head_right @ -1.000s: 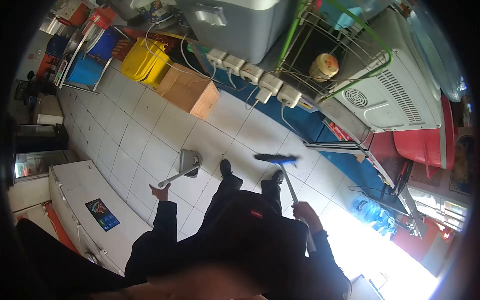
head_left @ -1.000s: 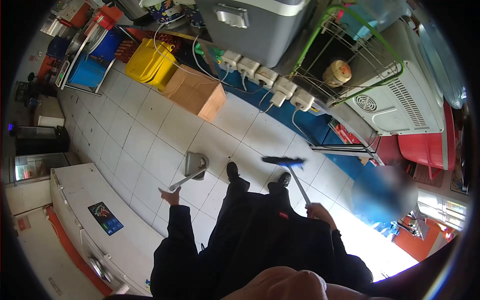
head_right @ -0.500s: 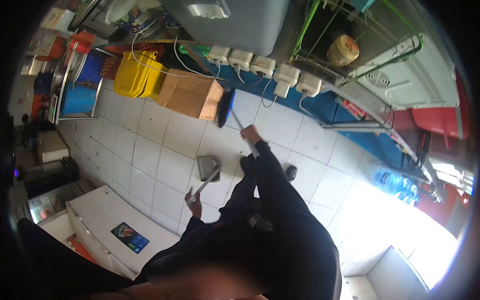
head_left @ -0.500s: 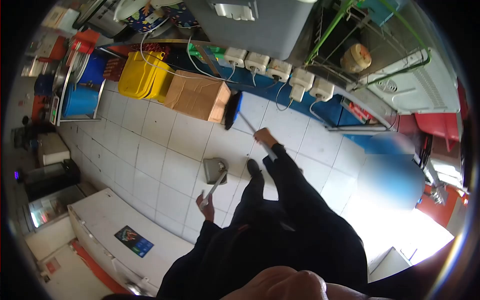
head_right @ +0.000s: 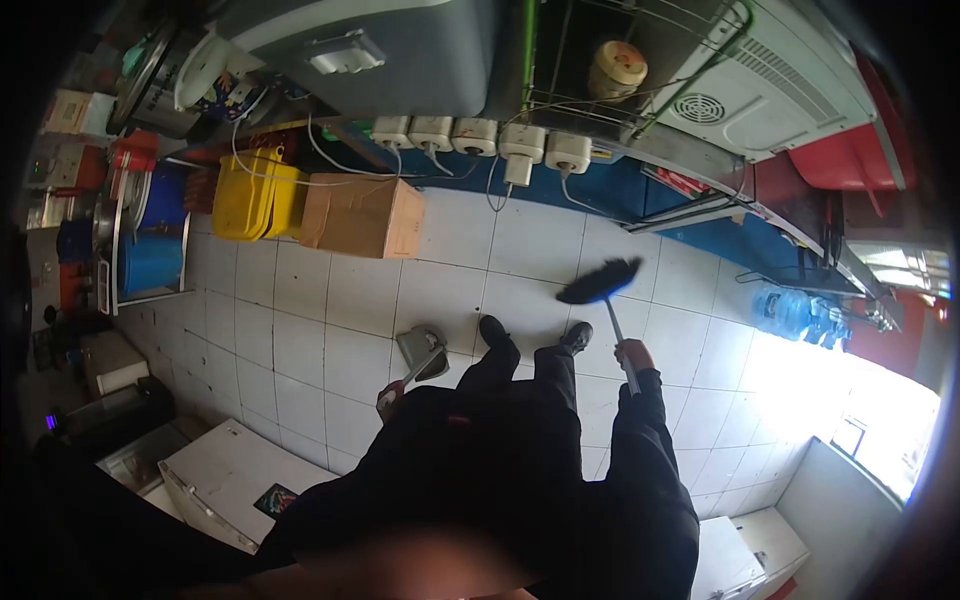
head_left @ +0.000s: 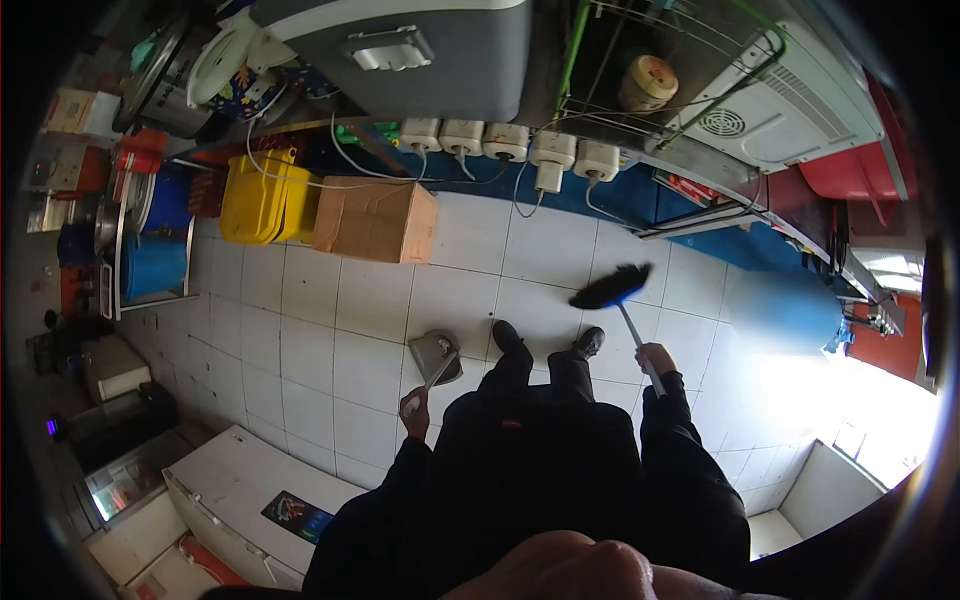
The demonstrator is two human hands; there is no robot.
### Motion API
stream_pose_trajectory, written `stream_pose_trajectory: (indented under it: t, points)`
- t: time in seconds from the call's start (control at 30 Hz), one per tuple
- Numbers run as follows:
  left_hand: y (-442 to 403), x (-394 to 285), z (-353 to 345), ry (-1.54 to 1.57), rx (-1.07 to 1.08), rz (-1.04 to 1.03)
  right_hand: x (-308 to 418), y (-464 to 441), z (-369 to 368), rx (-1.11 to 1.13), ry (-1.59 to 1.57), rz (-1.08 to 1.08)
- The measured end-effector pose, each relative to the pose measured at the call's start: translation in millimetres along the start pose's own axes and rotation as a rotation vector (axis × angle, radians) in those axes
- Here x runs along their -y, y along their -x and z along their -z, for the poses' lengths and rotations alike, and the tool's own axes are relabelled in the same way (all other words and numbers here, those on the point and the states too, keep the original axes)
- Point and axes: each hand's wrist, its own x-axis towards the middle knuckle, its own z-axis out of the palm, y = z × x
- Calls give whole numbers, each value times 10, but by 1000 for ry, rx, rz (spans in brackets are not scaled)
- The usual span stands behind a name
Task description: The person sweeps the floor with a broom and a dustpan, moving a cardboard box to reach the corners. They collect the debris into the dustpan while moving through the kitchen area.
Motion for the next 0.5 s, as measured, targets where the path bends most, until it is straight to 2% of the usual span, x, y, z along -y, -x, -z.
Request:
stream_pose_trajectory:
  t: [0.03, 0.17, 0.27, 0.33, 0.37, 0.47, 0.5]
  points:
    - [-30, -31, -25, -86, 11, 39, -27, 87, 63, -136, 151, -34]
    - [-80, -136, -149, -97, 114, 19, 78, 405, 145, -156, 188, 20]
    - [-54, -77, -260, -99, 86, -103, 269, 805, 94, -180, 339, -15]
    - [5, -72, -321, -113, 58, -161, 264, 961, 92, 5, 935, 388]
    - [42, -107, -347, -112, 62, -164, 549, 1243, -156, -54, 465, 126]
    - [113, -210, -405, -184, 88, -65, 1221, 1682, -762, -128, 463, 174]
    - [136, -175, -396, -226, 98, -55, 1328, 1677, -938, -135, 527, 272]
